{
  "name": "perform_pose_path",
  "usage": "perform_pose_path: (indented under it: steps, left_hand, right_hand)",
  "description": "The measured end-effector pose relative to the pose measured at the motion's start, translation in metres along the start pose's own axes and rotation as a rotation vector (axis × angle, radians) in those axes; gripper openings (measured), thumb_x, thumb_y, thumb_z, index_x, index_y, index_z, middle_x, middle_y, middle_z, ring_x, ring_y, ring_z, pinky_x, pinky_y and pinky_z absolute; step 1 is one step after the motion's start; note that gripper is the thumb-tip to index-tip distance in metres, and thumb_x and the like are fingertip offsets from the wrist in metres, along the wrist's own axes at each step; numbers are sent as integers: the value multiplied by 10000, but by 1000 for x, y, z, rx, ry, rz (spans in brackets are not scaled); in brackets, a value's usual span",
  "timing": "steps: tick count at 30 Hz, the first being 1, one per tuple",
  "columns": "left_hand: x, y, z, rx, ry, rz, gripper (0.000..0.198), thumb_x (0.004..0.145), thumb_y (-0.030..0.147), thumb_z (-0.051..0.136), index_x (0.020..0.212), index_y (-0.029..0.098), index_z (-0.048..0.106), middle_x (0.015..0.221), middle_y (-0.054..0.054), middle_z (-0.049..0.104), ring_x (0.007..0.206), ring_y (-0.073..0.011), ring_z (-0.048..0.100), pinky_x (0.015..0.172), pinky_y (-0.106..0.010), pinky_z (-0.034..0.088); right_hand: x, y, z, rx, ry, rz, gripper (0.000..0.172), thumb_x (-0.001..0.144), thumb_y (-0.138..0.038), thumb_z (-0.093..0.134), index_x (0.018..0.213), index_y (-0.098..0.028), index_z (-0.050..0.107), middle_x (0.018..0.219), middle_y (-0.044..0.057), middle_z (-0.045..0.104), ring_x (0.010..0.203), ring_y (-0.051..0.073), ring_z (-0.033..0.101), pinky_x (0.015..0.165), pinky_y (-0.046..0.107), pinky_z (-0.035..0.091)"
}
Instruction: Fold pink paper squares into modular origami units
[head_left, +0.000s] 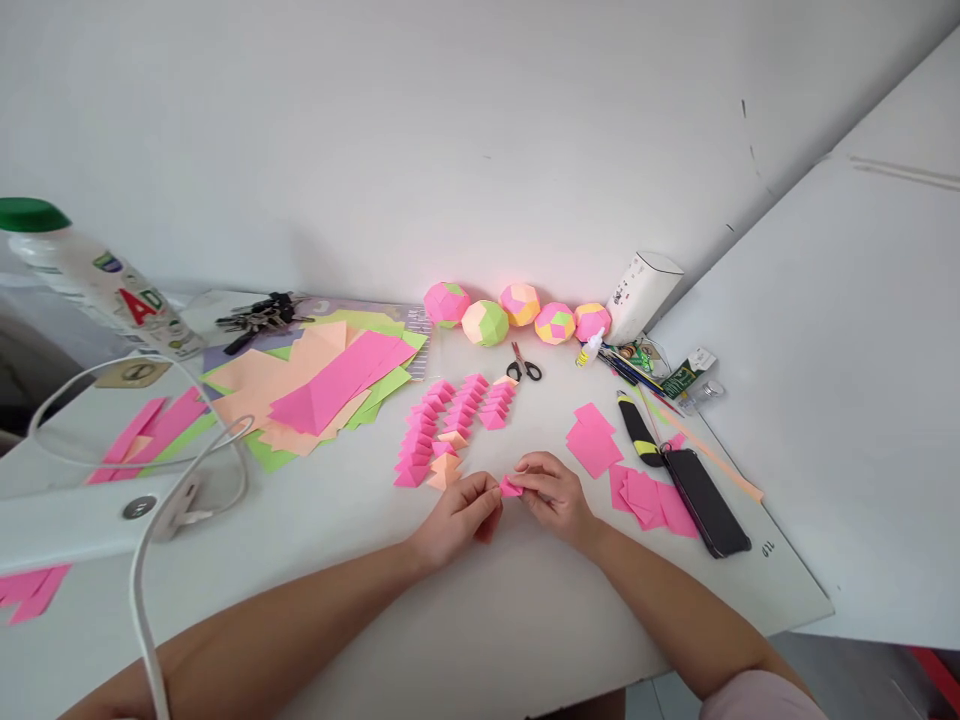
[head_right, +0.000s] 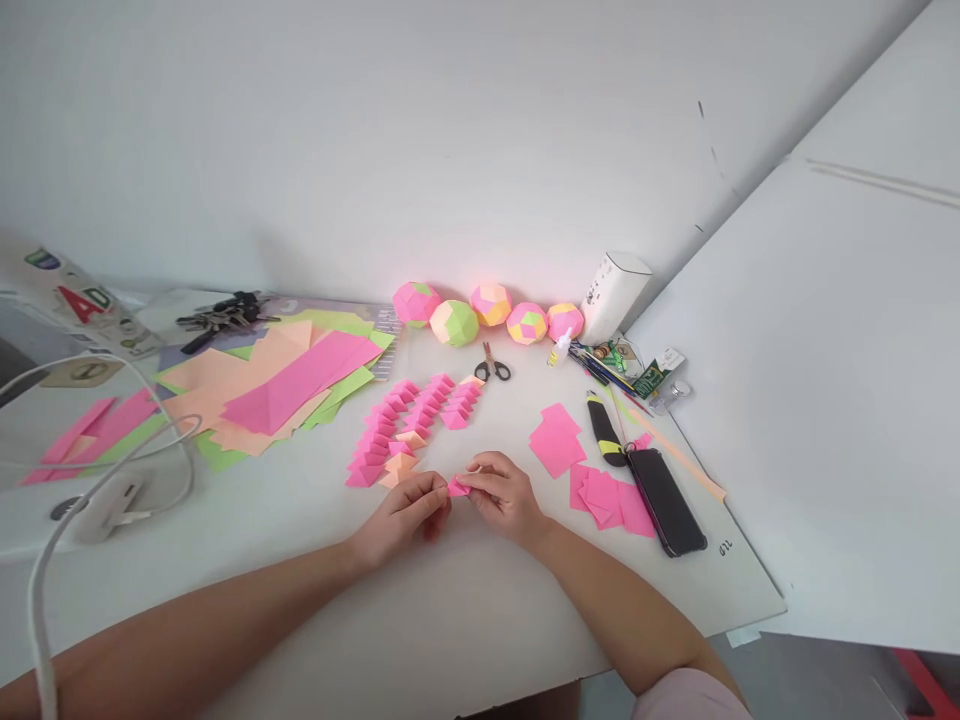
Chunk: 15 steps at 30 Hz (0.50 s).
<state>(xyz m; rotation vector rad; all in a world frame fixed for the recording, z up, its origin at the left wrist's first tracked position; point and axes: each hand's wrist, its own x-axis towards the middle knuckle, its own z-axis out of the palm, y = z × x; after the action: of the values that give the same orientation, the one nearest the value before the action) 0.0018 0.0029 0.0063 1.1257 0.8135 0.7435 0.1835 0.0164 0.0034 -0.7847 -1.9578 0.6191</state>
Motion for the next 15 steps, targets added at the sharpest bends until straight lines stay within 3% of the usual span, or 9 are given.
perform_pose_path:
  steps: [2,5,9,12,15]
  left_hand:
    - [0,0,0,-19,12,17,281,844,376,430,645,182,394,545,40,482,467,-89,449,478,-228,349]
    - [-1,0,2,20,8,68,263,845,347,428,645,177,416,571,29,494,504,-92,466,503,-231,375]
    - [-1,2,5,64,93,88,210,832,376,474,784,171,479,672,6,532,577,-103,496,517,-230,424]
    - [2,3,6,-24,194,96,255,812,414,511,917,185,470,730,1,546,624,-117,533,519,-237,464]
    - [6,2,4,-14,185,74,274,798,443,530,835,174,493,682,14,550,532,-97,527,503,-239,457]
  right_hand:
    - [2,-2,-2,19,-4,63,186,856,-184,501,943,-221,661,859,69,571,719,147,569,580,269,492]
    - [4,-2,-5,76,-23,273,179,872,-243,494,878,-195,667,775,48,576,585,118,534,536,258,466]
    - [3,2,-7,202,-18,553,160,832,-318,561,776,-179,617,642,4,576,517,108,519,504,240,442]
    - [2,4,-8,265,-25,620,176,795,-346,602,741,-179,588,573,-17,552,499,108,507,493,237,434]
    - [2,4,-7,273,-60,615,184,780,-345,618,715,-177,585,539,-28,526,486,104,490,485,234,418]
